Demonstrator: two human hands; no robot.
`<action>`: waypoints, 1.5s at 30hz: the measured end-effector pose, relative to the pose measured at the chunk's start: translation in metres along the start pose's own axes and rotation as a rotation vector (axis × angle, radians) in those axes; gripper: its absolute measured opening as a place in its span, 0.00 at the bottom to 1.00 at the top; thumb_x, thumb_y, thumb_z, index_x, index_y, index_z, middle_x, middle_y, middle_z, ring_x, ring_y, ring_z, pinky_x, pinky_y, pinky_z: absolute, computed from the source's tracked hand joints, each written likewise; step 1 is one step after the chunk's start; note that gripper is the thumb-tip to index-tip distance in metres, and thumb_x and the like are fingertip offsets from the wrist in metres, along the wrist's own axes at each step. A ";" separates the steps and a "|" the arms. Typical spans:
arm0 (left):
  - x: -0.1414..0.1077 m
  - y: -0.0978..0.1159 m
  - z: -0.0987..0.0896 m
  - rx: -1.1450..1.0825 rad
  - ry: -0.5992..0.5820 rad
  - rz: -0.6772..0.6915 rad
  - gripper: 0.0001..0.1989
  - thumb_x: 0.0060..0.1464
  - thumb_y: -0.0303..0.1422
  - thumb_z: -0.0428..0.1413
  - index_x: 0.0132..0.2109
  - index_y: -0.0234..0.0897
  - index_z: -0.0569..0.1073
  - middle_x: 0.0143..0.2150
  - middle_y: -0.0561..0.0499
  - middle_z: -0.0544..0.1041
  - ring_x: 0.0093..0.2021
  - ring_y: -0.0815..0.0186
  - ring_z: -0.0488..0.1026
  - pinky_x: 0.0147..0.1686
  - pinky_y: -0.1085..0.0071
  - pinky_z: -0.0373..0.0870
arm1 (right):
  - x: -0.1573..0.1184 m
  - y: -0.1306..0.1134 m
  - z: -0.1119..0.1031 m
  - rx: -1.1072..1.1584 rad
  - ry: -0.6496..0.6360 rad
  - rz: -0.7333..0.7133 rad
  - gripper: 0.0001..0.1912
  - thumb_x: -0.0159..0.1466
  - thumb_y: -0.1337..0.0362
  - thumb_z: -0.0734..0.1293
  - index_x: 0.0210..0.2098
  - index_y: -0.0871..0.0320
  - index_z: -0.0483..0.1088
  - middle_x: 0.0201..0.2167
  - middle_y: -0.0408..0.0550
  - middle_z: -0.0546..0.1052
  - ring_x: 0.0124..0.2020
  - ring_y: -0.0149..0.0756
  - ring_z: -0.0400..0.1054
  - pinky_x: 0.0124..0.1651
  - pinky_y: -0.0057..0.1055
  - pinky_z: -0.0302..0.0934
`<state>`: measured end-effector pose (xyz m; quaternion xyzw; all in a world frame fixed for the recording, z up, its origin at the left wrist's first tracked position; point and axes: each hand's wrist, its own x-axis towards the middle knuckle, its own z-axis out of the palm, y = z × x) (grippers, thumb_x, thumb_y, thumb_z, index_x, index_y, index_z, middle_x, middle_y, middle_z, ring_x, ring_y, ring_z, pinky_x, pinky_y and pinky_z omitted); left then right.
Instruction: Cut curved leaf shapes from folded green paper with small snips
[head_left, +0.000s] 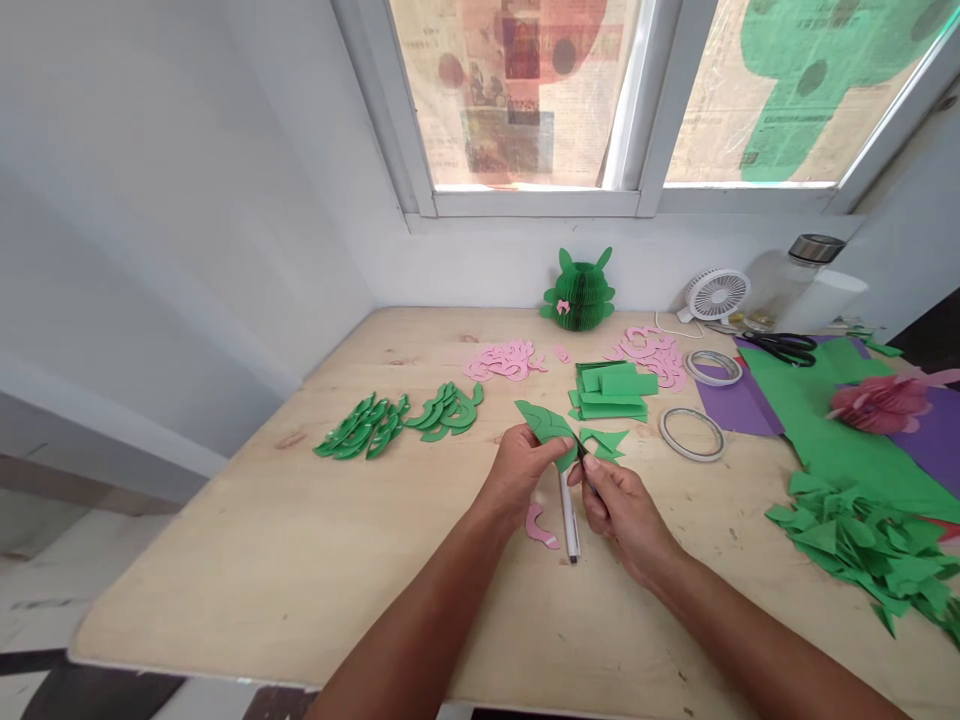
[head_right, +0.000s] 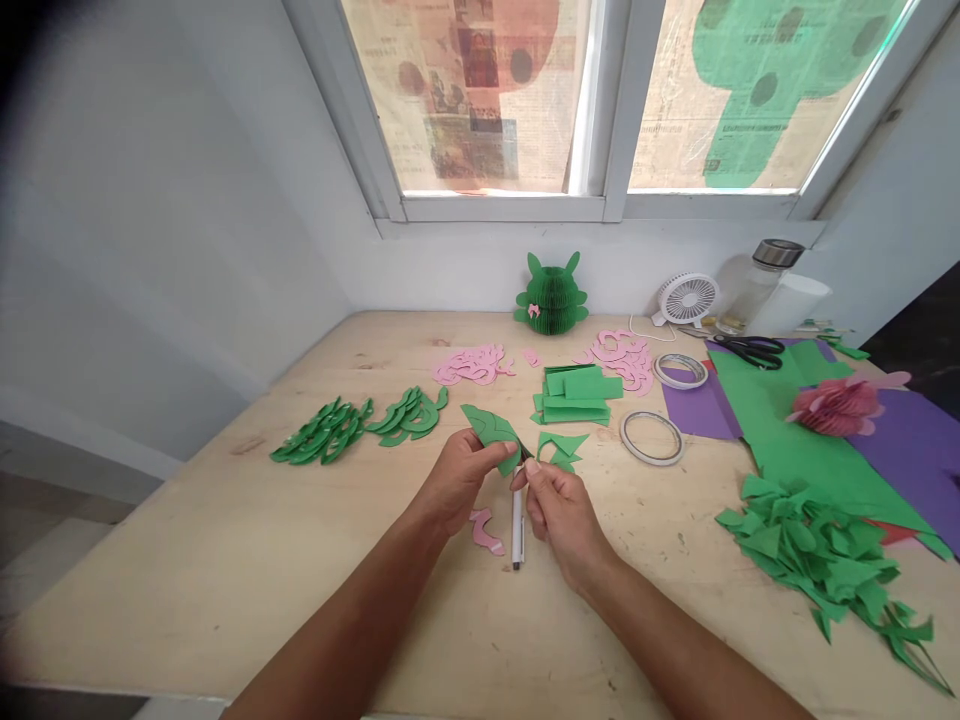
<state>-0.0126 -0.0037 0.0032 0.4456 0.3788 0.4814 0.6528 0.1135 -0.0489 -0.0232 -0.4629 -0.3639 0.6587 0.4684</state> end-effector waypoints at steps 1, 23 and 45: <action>0.000 0.000 0.000 -0.005 0.007 -0.005 0.07 0.40 0.32 0.59 0.22 0.32 0.71 0.22 0.53 0.70 0.26 0.69 0.64 0.32 0.72 0.60 | 0.000 0.000 0.000 -0.003 0.004 0.002 0.21 0.59 0.46 0.63 0.28 0.61 0.66 0.12 0.33 0.54 0.13 0.20 0.40 0.17 0.24 0.32; 0.000 0.002 -0.005 0.042 0.055 -0.067 0.09 0.38 0.34 0.61 0.25 0.32 0.73 0.24 0.51 0.72 0.26 0.69 0.65 0.29 0.73 0.59 | -0.003 -0.004 0.003 -0.052 0.009 0.016 0.22 0.58 0.45 0.63 0.29 0.60 0.67 0.12 0.32 0.53 0.14 0.22 0.40 0.18 0.25 0.34; 0.000 0.005 -0.011 0.084 -0.055 -0.086 0.08 0.42 0.34 0.60 0.25 0.32 0.72 0.24 0.51 0.71 0.27 0.69 0.65 0.30 0.73 0.60 | -0.003 -0.004 0.002 -0.065 -0.018 -0.004 0.22 0.58 0.45 0.63 0.29 0.60 0.67 0.11 0.33 0.53 0.13 0.22 0.41 0.17 0.25 0.35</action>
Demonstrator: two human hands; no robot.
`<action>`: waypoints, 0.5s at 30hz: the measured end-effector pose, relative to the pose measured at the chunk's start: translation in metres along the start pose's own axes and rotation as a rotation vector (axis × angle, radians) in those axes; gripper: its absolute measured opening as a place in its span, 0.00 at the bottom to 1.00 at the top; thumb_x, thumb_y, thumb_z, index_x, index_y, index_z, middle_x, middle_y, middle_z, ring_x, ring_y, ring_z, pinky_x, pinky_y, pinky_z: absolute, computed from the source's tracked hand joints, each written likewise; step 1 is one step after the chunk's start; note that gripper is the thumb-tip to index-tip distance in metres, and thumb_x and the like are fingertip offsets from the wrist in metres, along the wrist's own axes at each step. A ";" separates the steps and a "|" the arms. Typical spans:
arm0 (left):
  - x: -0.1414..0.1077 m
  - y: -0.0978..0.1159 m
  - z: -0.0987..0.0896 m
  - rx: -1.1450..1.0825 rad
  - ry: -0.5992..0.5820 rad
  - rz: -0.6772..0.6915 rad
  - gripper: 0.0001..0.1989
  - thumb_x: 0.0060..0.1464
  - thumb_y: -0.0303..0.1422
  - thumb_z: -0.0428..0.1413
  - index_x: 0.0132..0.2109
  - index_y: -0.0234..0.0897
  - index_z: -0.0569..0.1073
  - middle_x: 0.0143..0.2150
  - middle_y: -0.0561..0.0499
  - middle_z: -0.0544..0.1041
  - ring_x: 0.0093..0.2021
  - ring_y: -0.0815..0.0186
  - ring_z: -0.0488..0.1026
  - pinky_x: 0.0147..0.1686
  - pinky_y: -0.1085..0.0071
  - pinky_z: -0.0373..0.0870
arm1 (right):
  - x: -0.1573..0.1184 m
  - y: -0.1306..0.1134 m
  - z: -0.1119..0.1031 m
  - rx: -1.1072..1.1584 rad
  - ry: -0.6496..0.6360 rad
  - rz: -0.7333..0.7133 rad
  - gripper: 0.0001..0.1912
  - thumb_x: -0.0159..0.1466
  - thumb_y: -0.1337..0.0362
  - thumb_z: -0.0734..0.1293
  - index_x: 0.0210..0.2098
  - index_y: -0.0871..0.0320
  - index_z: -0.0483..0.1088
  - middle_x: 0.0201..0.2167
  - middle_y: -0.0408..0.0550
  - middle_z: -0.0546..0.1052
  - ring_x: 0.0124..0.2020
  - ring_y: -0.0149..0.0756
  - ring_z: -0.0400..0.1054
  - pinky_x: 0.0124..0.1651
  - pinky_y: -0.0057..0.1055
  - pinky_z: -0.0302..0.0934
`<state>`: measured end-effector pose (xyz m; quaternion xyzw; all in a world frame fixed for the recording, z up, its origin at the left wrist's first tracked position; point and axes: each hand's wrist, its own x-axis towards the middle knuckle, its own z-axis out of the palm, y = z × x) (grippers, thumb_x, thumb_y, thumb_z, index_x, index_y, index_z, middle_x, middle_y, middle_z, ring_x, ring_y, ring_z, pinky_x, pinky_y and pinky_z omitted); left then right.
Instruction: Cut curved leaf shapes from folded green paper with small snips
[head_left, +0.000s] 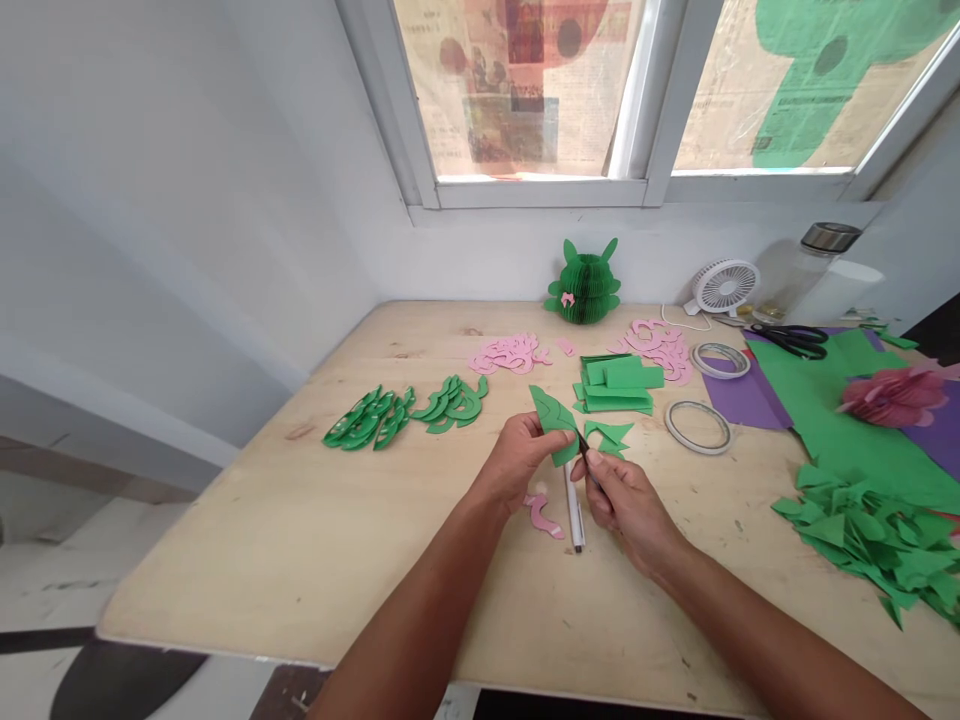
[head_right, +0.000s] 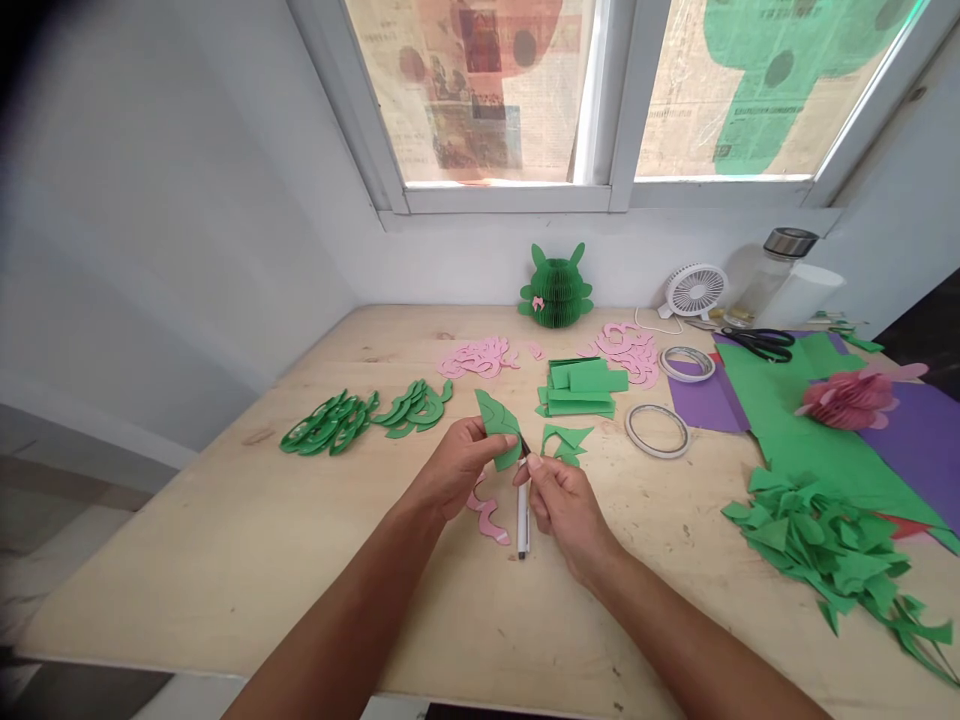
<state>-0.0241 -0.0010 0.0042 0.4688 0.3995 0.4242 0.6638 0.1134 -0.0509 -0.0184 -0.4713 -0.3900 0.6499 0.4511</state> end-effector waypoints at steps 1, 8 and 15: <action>0.001 -0.001 -0.001 -0.006 -0.004 0.000 0.08 0.42 0.34 0.60 0.25 0.32 0.73 0.24 0.51 0.71 0.27 0.68 0.65 0.31 0.73 0.60 | 0.000 0.000 0.000 -0.005 0.003 0.004 0.22 0.58 0.45 0.63 0.29 0.60 0.67 0.11 0.33 0.53 0.13 0.22 0.41 0.17 0.25 0.35; 0.004 -0.004 -0.004 -0.048 0.003 -0.004 0.09 0.41 0.34 0.60 0.28 0.31 0.75 0.28 0.48 0.74 0.29 0.67 0.68 0.33 0.72 0.62 | 0.002 0.001 -0.002 -0.008 0.006 0.018 0.22 0.58 0.45 0.63 0.29 0.60 0.67 0.12 0.33 0.53 0.13 0.23 0.40 0.17 0.25 0.35; 0.003 -0.001 -0.002 -0.025 0.017 -0.023 0.08 0.41 0.34 0.60 0.25 0.32 0.75 0.25 0.50 0.74 0.26 0.68 0.67 0.30 0.72 0.60 | 0.000 -0.001 0.001 -0.013 0.009 0.009 0.23 0.58 0.44 0.62 0.30 0.60 0.67 0.12 0.33 0.53 0.14 0.23 0.40 0.18 0.26 0.34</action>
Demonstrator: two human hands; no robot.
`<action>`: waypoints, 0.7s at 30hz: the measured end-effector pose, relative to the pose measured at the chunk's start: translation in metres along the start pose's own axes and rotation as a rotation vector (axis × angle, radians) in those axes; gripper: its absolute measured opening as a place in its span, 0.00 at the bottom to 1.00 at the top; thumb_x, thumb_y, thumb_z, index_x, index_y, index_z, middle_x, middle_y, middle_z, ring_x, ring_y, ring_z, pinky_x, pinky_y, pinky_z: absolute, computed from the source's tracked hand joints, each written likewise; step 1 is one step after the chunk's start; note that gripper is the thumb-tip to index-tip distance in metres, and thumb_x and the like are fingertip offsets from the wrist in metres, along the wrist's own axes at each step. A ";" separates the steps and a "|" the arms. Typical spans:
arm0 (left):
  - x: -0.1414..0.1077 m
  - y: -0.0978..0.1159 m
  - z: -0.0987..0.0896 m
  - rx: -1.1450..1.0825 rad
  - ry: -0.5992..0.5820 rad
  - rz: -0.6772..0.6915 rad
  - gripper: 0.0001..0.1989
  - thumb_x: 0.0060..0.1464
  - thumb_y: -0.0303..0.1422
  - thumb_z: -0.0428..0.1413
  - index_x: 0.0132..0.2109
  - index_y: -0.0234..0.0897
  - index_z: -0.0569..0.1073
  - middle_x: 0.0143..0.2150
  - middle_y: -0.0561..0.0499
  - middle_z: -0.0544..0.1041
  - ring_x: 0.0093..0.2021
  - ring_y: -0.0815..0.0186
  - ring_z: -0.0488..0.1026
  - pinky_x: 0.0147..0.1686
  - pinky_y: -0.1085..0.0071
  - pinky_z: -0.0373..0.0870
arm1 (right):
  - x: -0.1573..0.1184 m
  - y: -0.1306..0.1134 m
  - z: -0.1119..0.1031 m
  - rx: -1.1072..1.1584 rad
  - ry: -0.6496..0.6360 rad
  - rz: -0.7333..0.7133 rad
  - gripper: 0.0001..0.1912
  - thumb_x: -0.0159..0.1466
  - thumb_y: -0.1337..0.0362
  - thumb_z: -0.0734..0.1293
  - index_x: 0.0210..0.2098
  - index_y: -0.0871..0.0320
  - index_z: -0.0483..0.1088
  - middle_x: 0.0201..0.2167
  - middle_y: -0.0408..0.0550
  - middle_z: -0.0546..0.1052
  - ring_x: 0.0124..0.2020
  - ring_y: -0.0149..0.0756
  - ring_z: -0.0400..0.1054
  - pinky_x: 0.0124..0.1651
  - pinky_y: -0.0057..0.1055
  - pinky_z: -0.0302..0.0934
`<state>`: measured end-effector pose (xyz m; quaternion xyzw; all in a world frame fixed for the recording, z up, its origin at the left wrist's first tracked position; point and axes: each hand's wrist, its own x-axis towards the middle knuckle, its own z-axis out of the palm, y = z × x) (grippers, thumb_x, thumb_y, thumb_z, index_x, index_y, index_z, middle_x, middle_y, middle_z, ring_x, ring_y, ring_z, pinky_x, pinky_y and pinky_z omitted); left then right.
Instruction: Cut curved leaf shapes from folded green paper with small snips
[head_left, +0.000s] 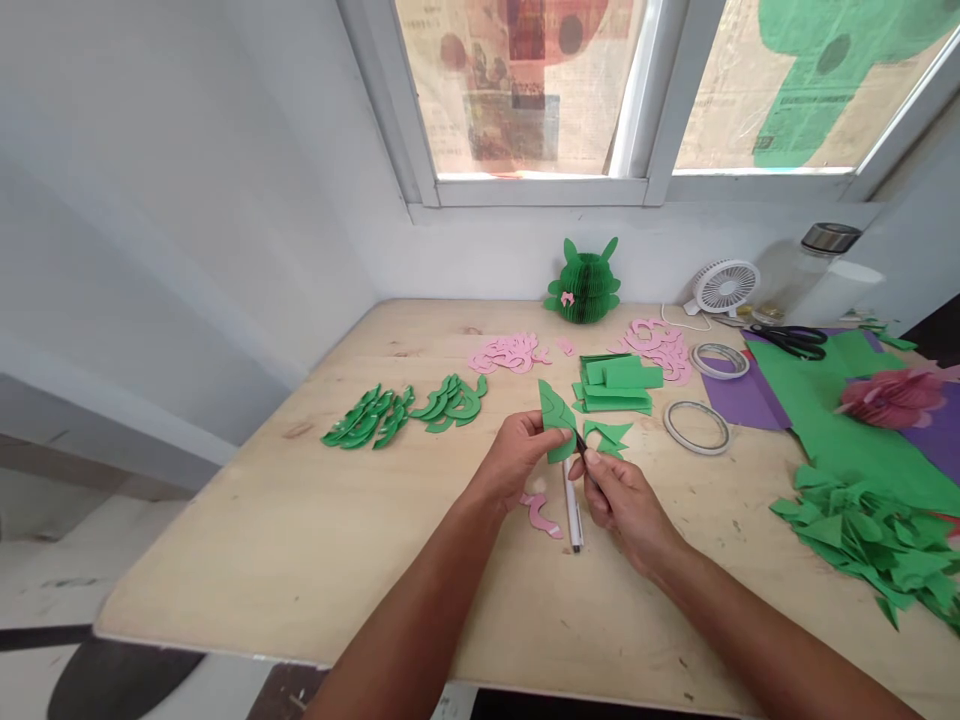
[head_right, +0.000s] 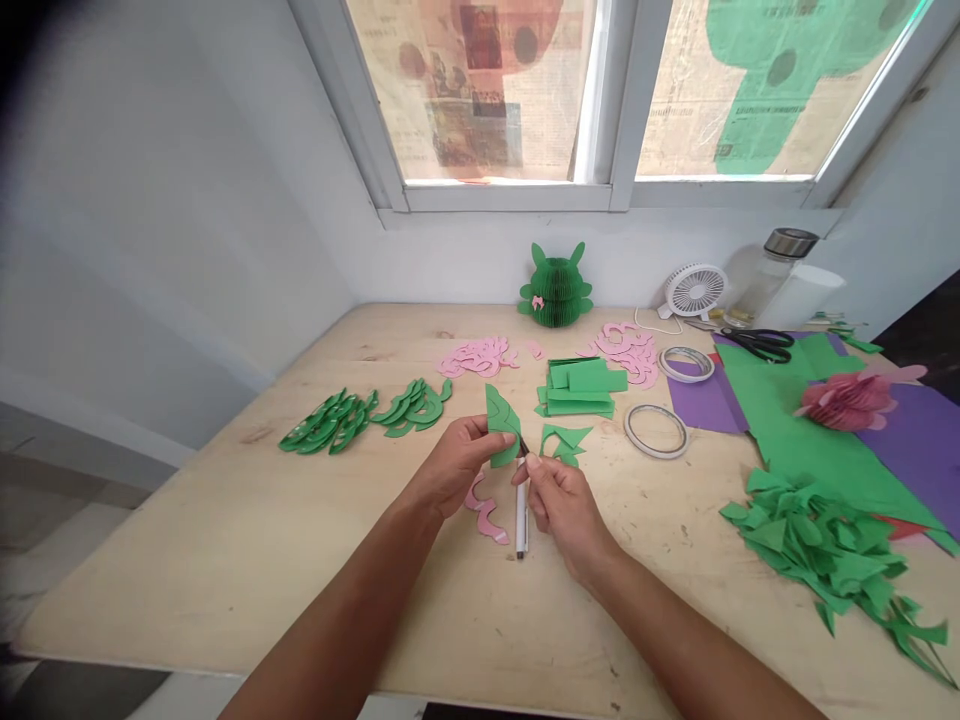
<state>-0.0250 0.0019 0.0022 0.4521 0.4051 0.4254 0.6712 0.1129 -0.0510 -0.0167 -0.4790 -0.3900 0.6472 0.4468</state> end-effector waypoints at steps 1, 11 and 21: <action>0.000 0.000 0.000 0.001 0.002 -0.004 0.08 0.41 0.34 0.60 0.25 0.32 0.75 0.25 0.50 0.74 0.26 0.68 0.67 0.30 0.72 0.60 | 0.000 0.000 0.000 0.000 -0.001 -0.004 0.23 0.58 0.44 0.62 0.30 0.60 0.67 0.12 0.33 0.53 0.14 0.23 0.40 0.18 0.26 0.34; -0.001 0.003 0.001 -0.013 -0.027 0.002 0.09 0.39 0.34 0.61 0.24 0.32 0.74 0.22 0.52 0.71 0.24 0.70 0.64 0.27 0.73 0.58 | 0.001 0.004 -0.001 0.029 -0.014 0.012 0.22 0.57 0.44 0.63 0.28 0.60 0.67 0.12 0.33 0.53 0.14 0.23 0.39 0.17 0.25 0.34; 0.000 0.001 0.000 -0.027 0.000 0.024 0.10 0.40 0.35 0.60 0.27 0.31 0.75 0.26 0.49 0.73 0.27 0.68 0.66 0.30 0.71 0.61 | 0.002 0.004 -0.001 0.025 -0.006 0.001 0.22 0.59 0.45 0.63 0.29 0.60 0.67 0.12 0.33 0.53 0.13 0.22 0.39 0.18 0.25 0.34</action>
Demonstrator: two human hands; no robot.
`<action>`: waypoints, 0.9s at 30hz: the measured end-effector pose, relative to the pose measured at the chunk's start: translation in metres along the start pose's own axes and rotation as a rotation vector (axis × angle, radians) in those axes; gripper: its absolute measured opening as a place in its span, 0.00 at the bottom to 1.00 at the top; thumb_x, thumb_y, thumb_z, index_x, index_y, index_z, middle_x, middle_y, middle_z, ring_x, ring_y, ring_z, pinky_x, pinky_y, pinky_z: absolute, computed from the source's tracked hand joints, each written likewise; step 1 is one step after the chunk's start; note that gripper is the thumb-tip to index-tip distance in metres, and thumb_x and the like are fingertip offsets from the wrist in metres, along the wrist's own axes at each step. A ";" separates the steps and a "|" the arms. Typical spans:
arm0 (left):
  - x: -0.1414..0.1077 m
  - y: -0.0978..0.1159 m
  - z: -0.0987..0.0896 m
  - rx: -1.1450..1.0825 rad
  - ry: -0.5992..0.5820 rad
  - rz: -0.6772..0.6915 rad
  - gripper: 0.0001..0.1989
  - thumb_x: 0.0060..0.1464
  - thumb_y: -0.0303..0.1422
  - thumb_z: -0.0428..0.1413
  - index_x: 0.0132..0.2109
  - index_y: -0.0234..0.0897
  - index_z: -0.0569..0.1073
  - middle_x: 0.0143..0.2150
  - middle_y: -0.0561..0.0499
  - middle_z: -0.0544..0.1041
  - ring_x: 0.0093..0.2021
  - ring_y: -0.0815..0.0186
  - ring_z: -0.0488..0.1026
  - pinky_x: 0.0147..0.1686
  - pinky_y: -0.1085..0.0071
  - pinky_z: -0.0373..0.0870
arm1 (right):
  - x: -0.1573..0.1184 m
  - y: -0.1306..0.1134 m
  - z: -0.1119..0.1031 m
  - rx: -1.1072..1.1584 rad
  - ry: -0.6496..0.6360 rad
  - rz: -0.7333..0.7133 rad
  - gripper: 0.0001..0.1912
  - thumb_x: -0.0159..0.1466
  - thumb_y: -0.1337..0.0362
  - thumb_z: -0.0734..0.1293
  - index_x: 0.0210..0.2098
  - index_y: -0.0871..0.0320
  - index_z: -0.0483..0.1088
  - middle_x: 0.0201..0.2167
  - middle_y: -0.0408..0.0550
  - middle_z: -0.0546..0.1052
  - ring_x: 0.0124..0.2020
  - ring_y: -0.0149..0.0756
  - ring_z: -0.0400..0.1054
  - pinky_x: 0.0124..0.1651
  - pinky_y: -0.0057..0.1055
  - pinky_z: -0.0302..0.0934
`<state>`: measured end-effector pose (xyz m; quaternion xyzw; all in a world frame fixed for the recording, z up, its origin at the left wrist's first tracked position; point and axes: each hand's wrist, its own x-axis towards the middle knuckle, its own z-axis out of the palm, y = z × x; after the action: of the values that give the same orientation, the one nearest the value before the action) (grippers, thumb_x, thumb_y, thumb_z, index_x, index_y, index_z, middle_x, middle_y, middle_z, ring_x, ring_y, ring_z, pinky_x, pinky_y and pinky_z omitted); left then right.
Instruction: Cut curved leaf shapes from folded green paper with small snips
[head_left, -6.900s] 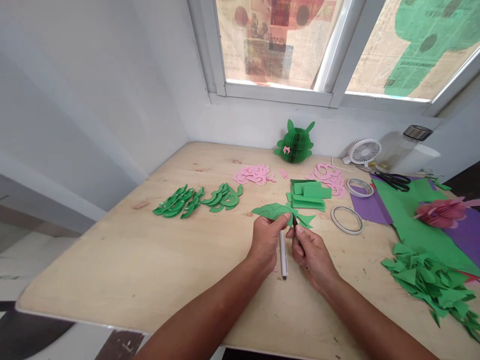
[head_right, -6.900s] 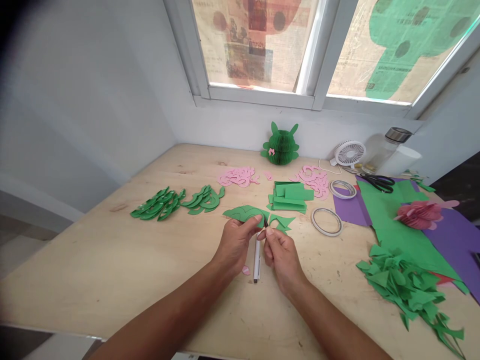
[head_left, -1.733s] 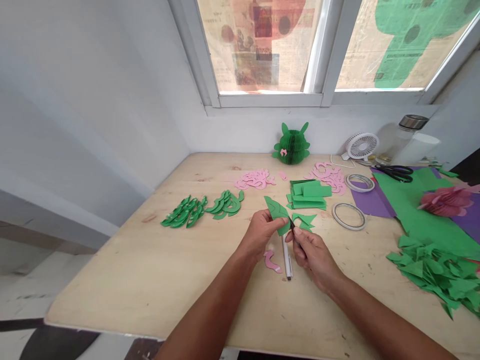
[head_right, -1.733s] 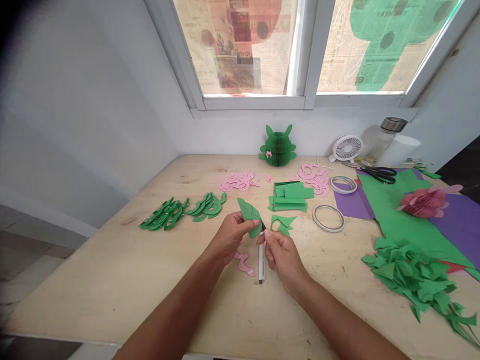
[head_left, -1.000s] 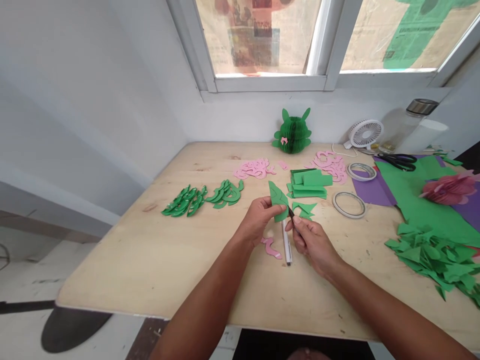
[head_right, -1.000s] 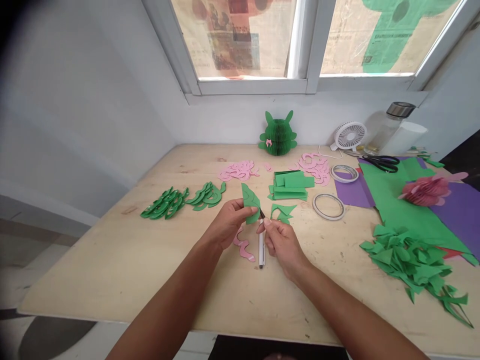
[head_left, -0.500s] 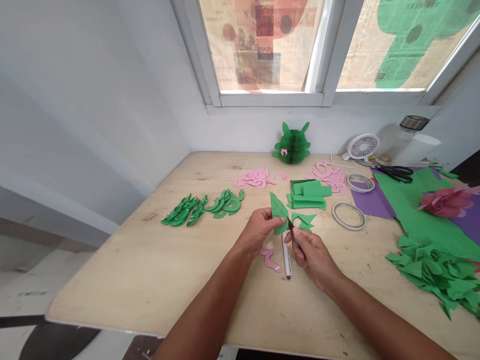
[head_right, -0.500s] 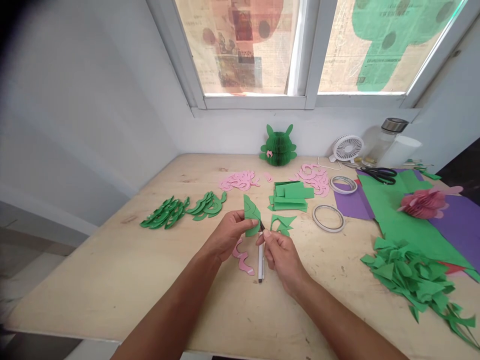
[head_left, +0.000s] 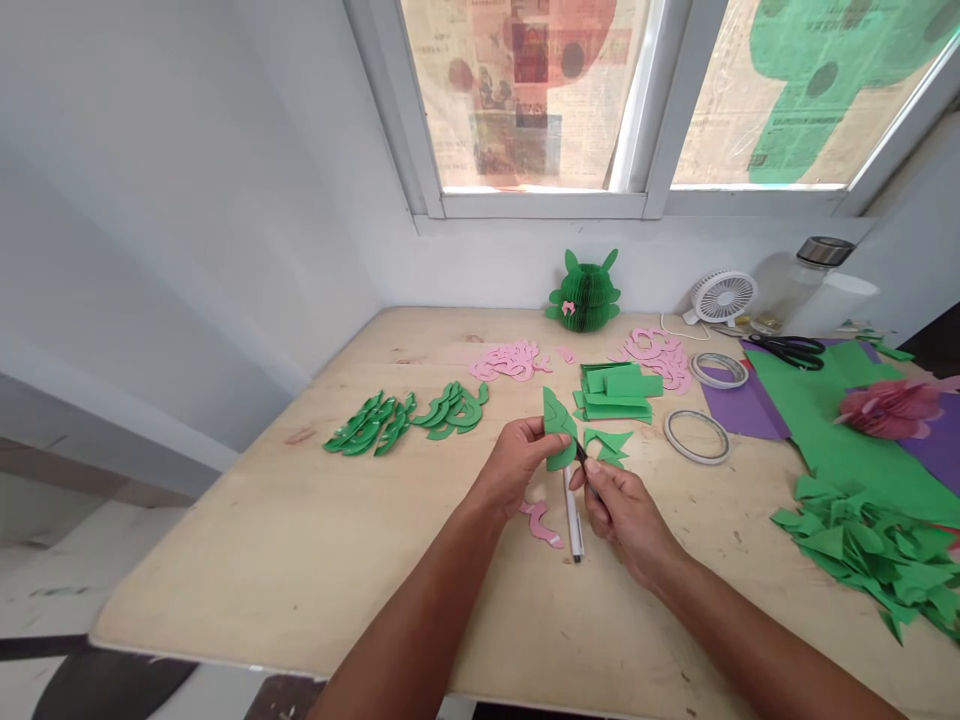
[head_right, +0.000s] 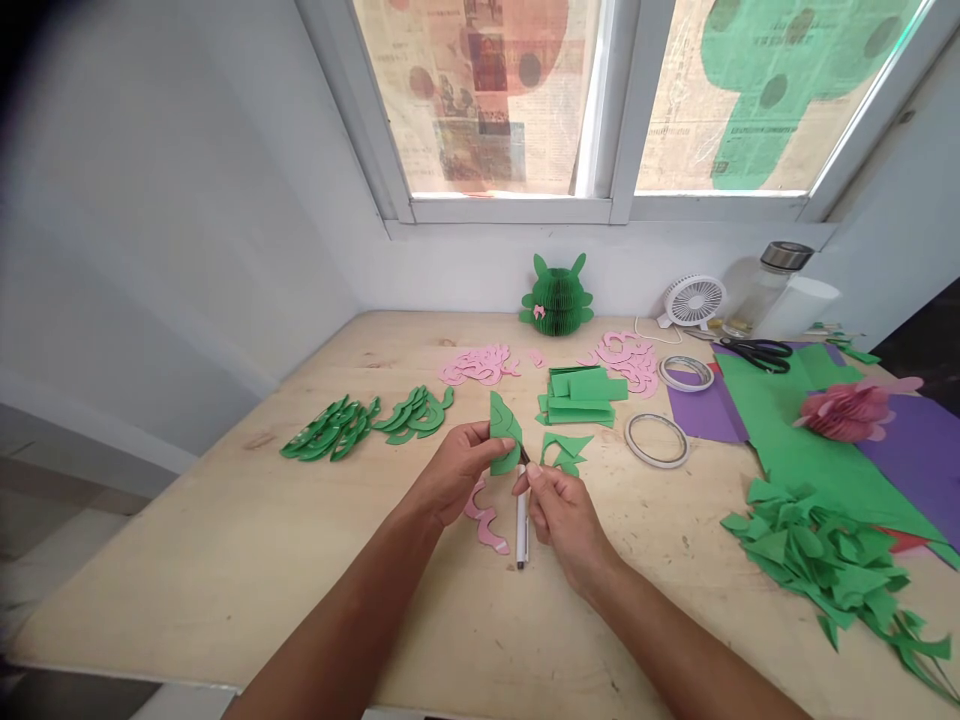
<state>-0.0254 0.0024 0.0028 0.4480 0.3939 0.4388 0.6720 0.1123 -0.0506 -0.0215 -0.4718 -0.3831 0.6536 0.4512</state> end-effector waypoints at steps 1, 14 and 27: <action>0.000 0.000 0.000 0.002 0.002 -0.002 0.10 0.40 0.35 0.61 0.27 0.31 0.75 0.26 0.49 0.73 0.27 0.68 0.66 0.30 0.71 0.61 | 0.000 0.000 0.000 -0.005 0.002 -0.002 0.22 0.59 0.45 0.63 0.29 0.60 0.67 0.12 0.33 0.53 0.13 0.22 0.40 0.18 0.25 0.34; -0.002 0.003 0.001 0.016 -0.013 -0.010 0.09 0.40 0.35 0.61 0.25 0.31 0.74 0.23 0.52 0.71 0.24 0.71 0.64 0.29 0.73 0.58 | 0.000 0.000 -0.001 -0.008 0.000 0.012 0.22 0.59 0.45 0.62 0.30 0.61 0.68 0.12 0.33 0.54 0.14 0.21 0.40 0.17 0.25 0.34; -0.001 0.002 0.002 0.017 -0.022 -0.020 0.09 0.39 0.35 0.61 0.26 0.31 0.75 0.23 0.51 0.72 0.25 0.70 0.64 0.28 0.74 0.59 | 0.002 0.000 -0.002 -0.103 0.024 -0.051 0.23 0.59 0.45 0.61 0.29 0.61 0.67 0.11 0.32 0.53 0.13 0.22 0.42 0.17 0.25 0.34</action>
<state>-0.0245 0.0010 0.0053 0.4544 0.3946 0.4239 0.6769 0.1140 -0.0485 -0.0227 -0.4921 -0.4227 0.6156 0.4475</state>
